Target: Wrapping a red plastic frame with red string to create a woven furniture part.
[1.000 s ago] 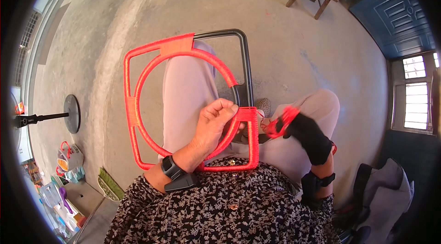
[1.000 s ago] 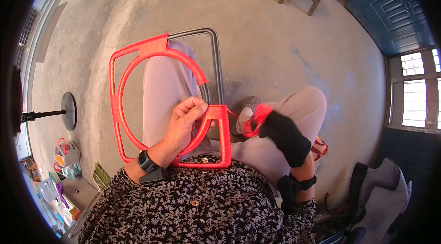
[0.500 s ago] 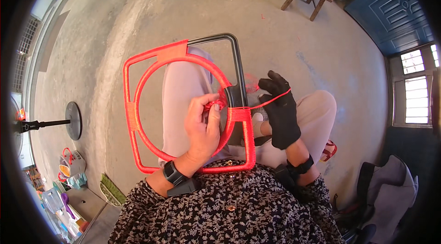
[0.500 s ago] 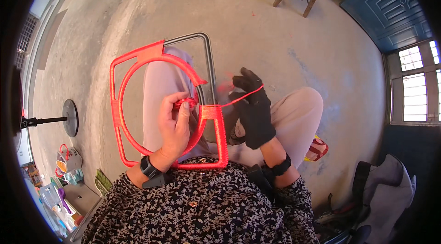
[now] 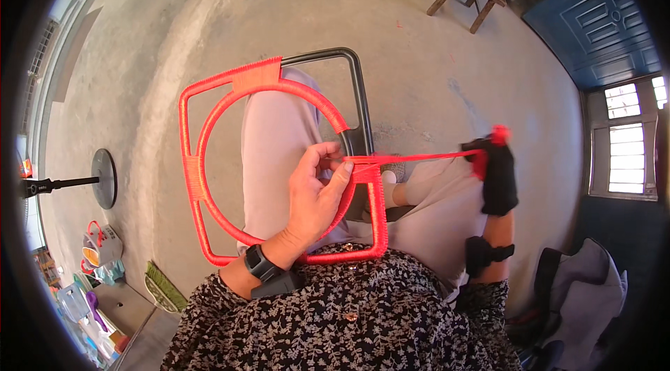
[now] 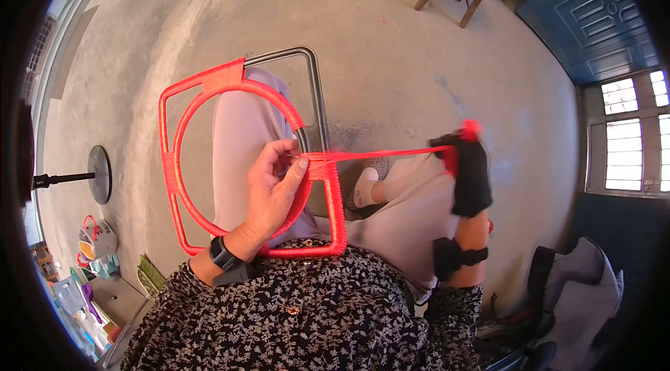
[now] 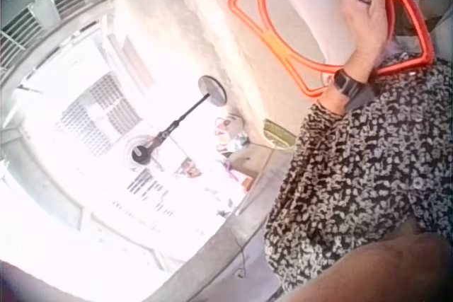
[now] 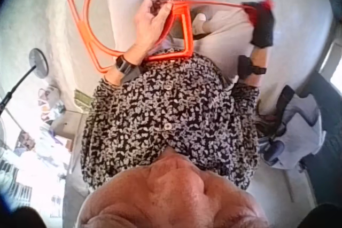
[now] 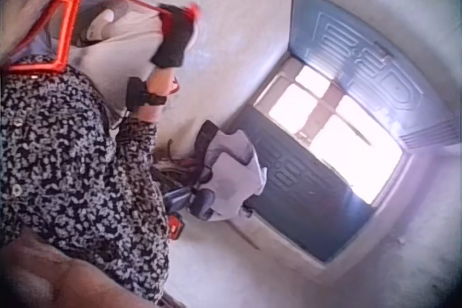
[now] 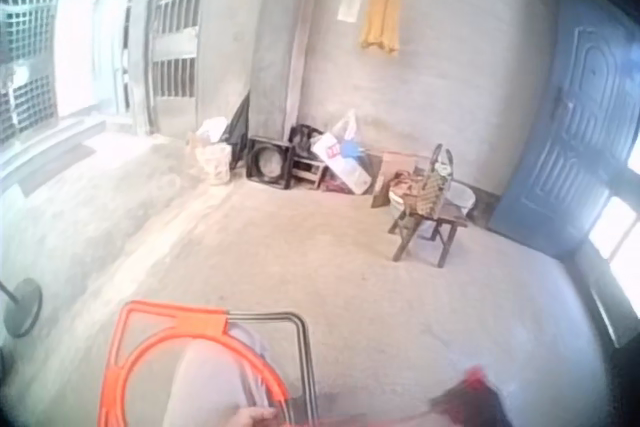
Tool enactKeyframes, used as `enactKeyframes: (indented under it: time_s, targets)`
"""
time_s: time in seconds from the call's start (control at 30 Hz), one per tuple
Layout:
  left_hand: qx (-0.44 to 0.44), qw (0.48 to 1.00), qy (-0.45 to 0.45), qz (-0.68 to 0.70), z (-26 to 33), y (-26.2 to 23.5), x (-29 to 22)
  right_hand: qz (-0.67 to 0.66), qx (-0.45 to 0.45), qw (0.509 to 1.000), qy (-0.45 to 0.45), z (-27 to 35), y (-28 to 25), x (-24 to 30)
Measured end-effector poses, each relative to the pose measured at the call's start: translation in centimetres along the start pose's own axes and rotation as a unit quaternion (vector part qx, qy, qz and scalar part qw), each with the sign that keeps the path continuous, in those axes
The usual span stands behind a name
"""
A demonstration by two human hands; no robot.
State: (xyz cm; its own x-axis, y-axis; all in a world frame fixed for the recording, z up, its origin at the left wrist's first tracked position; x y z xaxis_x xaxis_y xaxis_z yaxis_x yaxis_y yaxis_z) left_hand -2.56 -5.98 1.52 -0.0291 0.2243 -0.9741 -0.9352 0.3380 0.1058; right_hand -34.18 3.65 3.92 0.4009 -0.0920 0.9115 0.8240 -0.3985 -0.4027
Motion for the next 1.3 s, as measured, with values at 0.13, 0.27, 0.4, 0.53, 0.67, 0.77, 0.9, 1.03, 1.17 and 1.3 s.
enactKeyframes:
  time_s: [0.13, 0.27, 0.4, 0.53, 0.67, 0.77, 0.9, 1.03, 1.17, 1.3]
  targets:
    - [0.026, 0.999, -0.029, -0.022, -0.2, 0.2, 0.9, -0.416, -0.358, 0.826, 0.127, 1.1, -6.6, -7.9]
    - [0.071, 0.990, -0.088, 0.078, -0.3, 1.0, 2.3, -0.413, -0.131, 0.900, 0.036, 0.7, -2.4, -4.8]
    - [0.079, 0.986, -0.109, 0.096, -0.3, 0.9, 2.7, -0.257, 0.111, 0.950, 0.140, 2.9, 10.0, -4.1]
    - [0.069, 0.970, -0.145, 0.182, -0.2, 1.2, 1.8, 0.107, 0.198, 0.932, -0.284, 3.9, 13.6, 3.0]
    - [0.073, 0.961, -0.177, 0.200, -0.1, 1.0, 2.3, -0.303, 0.221, 0.892, 0.254, 3.6, 13.1, -0.3]
    - [0.104, 0.956, -0.196, 0.194, 0.0, 1.3, 2.5, -0.581, -0.019, 0.767, 0.271, 2.9, 13.7, 1.9]
    - [0.120, 0.942, -0.216, 0.227, 0.1, 1.5, 2.7, -0.675, 0.075, 0.703, 0.211, 1.4, 15.0, 2.5]
    - [0.130, 0.934, -0.232, 0.237, 0.2, 1.7, 2.9, -0.619, 0.103, 0.755, 0.189, 1.4, 14.7, -0.4]
    - [0.117, 0.938, -0.225, 0.234, 0.1, 1.6, 3.1, -0.421, -0.021, 0.877, 0.229, 1.5, 12.8, -1.6]
    - [0.133, 0.946, -0.208, 0.209, 0.2, 1.5, 3.7, -0.228, -0.081, 0.948, 0.208, -0.2, 7.8, -3.4]
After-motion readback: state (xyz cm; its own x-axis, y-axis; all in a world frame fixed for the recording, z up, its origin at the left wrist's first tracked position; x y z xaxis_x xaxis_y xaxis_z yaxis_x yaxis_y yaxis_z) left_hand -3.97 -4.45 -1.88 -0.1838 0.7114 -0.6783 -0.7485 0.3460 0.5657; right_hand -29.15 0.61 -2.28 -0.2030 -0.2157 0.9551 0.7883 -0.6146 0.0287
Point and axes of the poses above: each hand's wrist, its own z-axis away from the middle knuckle, its own y-axis out of the palm, x = y × z, the point moved 6 cm from there along -z, towards the middle knuckle, and after that the axes turned 6 degrees about -y, right-handed, at the moved point
